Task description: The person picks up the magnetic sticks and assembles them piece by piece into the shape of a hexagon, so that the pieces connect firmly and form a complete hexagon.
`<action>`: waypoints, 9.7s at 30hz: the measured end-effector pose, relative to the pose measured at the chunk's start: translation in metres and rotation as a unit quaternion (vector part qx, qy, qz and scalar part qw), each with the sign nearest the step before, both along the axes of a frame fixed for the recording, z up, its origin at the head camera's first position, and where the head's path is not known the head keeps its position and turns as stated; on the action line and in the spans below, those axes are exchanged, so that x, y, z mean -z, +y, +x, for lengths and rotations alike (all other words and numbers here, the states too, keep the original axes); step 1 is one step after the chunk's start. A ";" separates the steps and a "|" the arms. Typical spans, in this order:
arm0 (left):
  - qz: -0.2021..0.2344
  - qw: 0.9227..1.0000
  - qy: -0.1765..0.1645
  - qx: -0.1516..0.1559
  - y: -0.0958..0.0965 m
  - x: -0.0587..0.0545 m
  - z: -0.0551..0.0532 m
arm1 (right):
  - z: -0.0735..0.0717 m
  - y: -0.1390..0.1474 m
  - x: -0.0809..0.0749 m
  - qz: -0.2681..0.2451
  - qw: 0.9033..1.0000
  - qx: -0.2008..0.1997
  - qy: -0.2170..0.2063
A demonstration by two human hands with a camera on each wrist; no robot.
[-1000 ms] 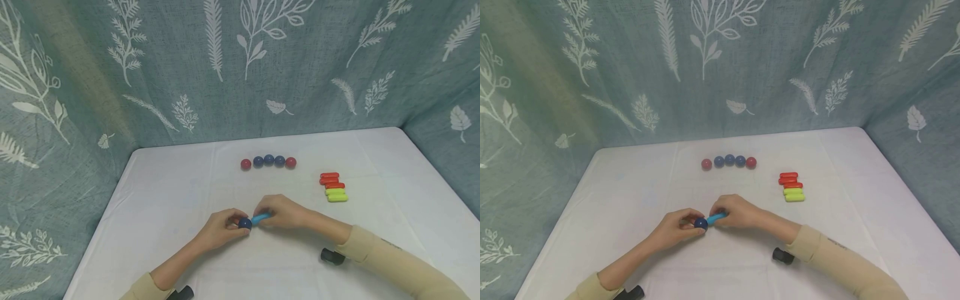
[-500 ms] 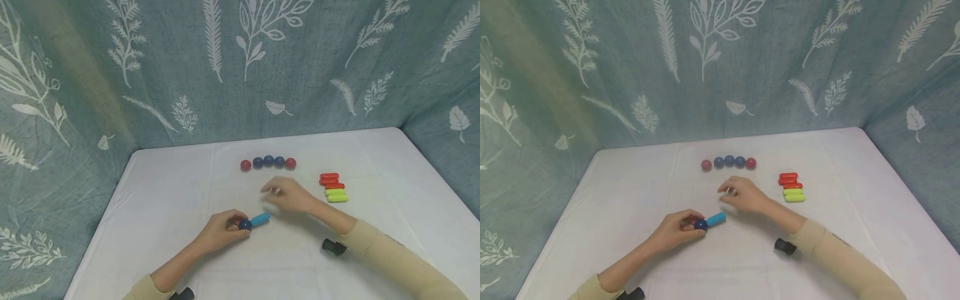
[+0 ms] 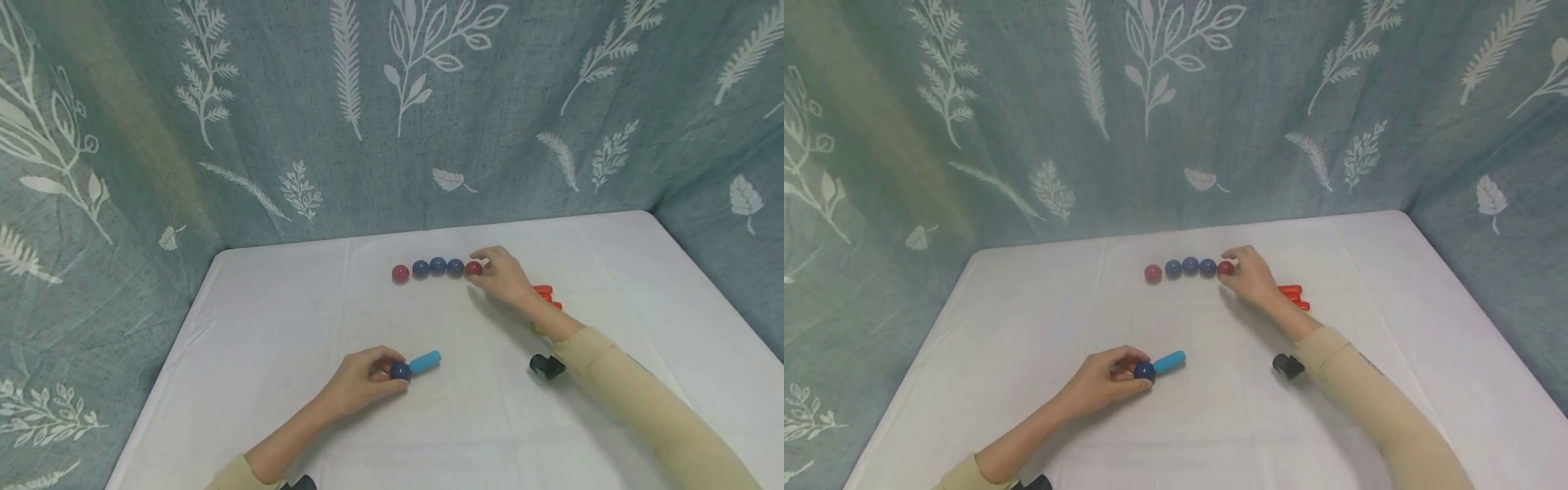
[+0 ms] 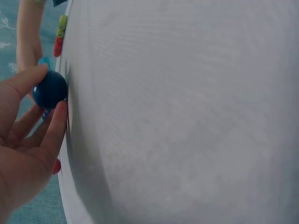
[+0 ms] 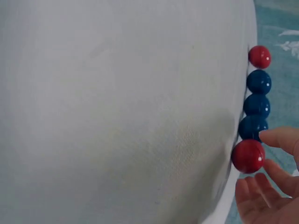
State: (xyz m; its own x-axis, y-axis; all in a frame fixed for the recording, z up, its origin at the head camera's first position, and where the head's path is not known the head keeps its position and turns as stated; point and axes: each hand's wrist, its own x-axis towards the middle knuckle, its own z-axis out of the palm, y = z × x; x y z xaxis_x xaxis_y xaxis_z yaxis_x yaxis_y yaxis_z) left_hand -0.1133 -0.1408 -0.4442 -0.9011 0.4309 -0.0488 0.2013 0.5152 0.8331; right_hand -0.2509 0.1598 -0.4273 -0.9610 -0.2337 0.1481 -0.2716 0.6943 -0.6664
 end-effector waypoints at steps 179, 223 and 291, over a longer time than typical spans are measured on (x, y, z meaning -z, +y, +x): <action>-0.037 0.997 0.070 0.008 0.048 0.003 -0.024 | 0.050 0.017 0.005 0.005 0.992 -0.081 -0.092; -0.018 0.998 0.066 0.004 0.050 0.002 -0.024 | 0.025 0.113 -0.010 0.088 0.984 0.030 -0.155; -0.046 0.994 0.095 -0.015 0.053 -0.005 -0.023 | 0.073 0.007 -0.002 0.017 0.958 -0.273 -0.081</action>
State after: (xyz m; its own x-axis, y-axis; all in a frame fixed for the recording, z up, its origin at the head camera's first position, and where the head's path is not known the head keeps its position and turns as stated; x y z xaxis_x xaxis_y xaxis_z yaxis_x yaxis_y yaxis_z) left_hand -0.1362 -0.0879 -0.4397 -0.9105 0.4045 0.0860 0.3337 0.5959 0.7304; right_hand -0.1782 0.1666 -0.4257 -0.7032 -0.7109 -0.0098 -0.4952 0.4996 -0.7107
